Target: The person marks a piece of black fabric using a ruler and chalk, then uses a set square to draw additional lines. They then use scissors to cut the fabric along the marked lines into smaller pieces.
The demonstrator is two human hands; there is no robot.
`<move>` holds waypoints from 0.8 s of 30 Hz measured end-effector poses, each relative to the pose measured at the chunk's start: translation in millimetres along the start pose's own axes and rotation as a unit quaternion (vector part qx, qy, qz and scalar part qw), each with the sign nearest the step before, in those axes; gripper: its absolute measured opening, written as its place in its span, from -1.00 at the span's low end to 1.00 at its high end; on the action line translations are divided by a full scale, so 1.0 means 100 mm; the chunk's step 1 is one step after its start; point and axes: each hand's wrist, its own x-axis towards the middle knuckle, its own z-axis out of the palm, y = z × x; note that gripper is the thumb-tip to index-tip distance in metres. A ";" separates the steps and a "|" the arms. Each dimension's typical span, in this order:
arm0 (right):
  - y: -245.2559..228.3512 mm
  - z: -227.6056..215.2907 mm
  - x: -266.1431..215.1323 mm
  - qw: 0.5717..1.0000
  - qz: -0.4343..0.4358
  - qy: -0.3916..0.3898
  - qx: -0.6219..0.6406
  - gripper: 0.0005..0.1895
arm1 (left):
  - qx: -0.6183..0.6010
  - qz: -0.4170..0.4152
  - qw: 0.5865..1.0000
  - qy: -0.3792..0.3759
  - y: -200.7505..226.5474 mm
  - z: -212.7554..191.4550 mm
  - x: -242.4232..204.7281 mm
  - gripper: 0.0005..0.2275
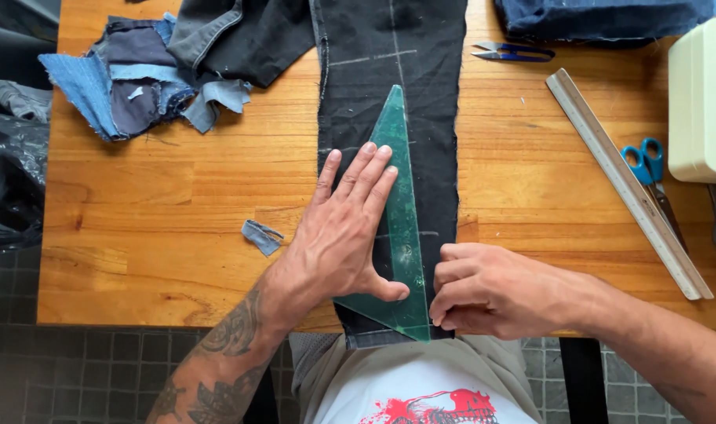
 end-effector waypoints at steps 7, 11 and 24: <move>0.08 -0.05 0.13 0.999 -0.018 0.018 -0.044 -0.80 | 0.008 -0.001 1.000 0.002 0.01 0.02 -0.01 0.54; 0.26 -0.25 0.24 0.996 0.024 -0.003 -0.084 -0.84 | 0.006 -0.003 1.000 -0.001 0.01 0.03 -0.01 0.54; 1.43 -1.73 0.95 0.965 0.062 0.142 -0.210 -0.96 | 0.008 0.001 1.000 -0.007 0.03 0.01 0.00 0.55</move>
